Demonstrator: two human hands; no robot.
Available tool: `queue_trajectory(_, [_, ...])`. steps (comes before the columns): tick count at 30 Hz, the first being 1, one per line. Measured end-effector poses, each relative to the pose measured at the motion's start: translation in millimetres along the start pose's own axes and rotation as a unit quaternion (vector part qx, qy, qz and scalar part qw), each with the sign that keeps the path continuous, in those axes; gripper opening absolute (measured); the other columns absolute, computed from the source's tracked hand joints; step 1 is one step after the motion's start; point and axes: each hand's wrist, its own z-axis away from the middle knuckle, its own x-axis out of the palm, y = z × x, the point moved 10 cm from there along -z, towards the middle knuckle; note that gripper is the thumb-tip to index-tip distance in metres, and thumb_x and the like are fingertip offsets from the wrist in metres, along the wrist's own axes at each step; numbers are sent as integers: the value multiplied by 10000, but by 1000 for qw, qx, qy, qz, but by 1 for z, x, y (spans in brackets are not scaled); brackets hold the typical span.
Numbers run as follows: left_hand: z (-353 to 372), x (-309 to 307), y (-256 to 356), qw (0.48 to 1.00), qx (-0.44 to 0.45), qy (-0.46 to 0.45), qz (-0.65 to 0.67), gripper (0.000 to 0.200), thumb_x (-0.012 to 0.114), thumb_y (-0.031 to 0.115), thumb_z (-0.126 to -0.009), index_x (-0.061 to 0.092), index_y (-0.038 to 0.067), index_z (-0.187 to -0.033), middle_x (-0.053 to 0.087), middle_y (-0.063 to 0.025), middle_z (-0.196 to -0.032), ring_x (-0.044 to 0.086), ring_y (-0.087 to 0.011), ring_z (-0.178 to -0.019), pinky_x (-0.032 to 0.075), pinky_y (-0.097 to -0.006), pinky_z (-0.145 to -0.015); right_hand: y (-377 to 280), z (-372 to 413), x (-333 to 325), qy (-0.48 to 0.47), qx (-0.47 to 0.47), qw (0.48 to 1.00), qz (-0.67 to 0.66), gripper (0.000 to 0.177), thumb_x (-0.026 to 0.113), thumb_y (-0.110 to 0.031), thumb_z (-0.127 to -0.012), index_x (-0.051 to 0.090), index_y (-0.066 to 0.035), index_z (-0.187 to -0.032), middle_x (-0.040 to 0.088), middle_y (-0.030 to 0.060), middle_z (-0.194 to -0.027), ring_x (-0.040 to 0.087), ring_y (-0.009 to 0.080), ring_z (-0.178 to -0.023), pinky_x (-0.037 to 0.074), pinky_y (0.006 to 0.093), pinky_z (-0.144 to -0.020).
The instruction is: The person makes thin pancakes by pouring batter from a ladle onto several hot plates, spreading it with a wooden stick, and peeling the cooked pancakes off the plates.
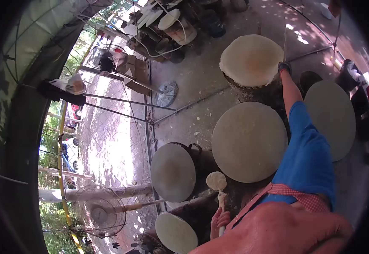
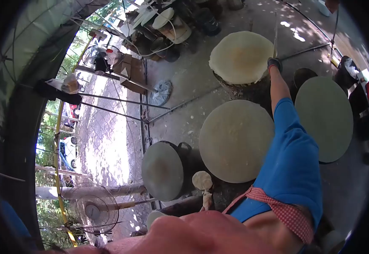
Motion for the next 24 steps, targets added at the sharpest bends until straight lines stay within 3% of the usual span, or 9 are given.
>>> queue_trajectory(2, [-3, 10, -6, 1000, 6, 16, -7, 320, 371, 247, -893, 413, 186, -1204, 284, -1, -514, 282, -54, -340, 284, -184, -277, -15, -11, 11, -92, -40, 993, 58, 298, 482, -335, -698, 620, -72, -714, 608, 150, -714, 605, 278, -711, 429, 408, -589])
queue_trajectory(6, [-6, 32, -14, 999, 36, 34, 22, 326, 381, 246, -890, 405, 195, -1211, 288, -5, -518, 283, -55, -341, 286, -181, -271, -32, -11, -42, 58, -102, 981, 152, 432, 421, -464, -758, 605, -107, -917, 575, 138, -988, 552, 276, -920, 439, 390, -724])
queue_trajectory(8, [-6, 31, -23, 993, 43, -18, 104, 335, 390, 246, -887, 387, 229, -1222, 297, -8, -539, 275, -57, -341, 282, -181, -260, -8, -48, 4, 71, -293, 939, 165, 382, 380, -378, -798, 599, -65, -779, 581, 164, -882, 551, 327, -750, 424, 410, -646])
queue_trajectory(11, [-2, 13, -21, 992, 78, -80, 60, 388, 408, 292, -872, 320, 288, -1249, 334, -5, -560, 316, -52, -382, 321, -186, -311, -60, 23, 30, -86, -449, 872, 173, 459, 387, -425, -829, 568, -44, -1010, 561, 187, -973, 538, 316, -825, 406, 395, -728])
queue_trajectory(13, [13, -26, -2, 958, 240, 137, -78, 351, 422, 289, -866, 373, 263, -1212, 336, -3, -562, 315, -42, -382, 280, -159, -275, -107, 154, 3, -191, -348, 908, 134, 521, 478, -464, -781, 554, -14, -1033, 577, 201, -917, 540, 305, -845, 406, 392, -758])
queue_trajectory(14, [18, 17, -32, 969, 132, -103, 181, 305, 416, 253, -870, 411, 222, -1173, 317, 5, -556, 292, -26, -373, 252, -143, -258, -111, 177, 38, -265, -365, 891, 49, 465, 469, -395, -787, 543, -16, -1047, 572, 162, -871, 514, 258, -769, 397, 357, -687])
queue_trajectory(18, [60, -4, -46, 943, 250, -102, 193, 262, 410, 211, -874, 437, 200, -1135, 287, 17, -540, 266, -16, -363, 243, -141, -253, -86, 352, 163, -712, -254, 648, -94, 311, 433, -116, -813, 499, -22, -1103, 555, 8, -688, 409, 72, -469, 362, 217, -404])
queue_trajectory(22, [136, -62, -67, 922, 335, -73, 179, 142, 459, 184, -851, 451, 185, -993, 283, 33, -509, 256, -16, -355, 213, -131, -253, -27, 632, 90, -698, -290, 654, 22, 212, 501, -105, -804, 568, -66, -1001, 435, -61, -584, 352, 32, -426, 256, 198, -338])
queue_trajectory(24, [170, -96, -72, 908, 358, -113, 185, 116, 463, 175, -846, 435, 182, -959, 280, 39, -509, 255, -15, -355, 215, -131, -255, 26, 717, 134, -745, -379, 548, 23, 214, 524, -68, -789, 572, -78, -997, 441, -61, -589, 353, 29, -438, 272, 193, -361])
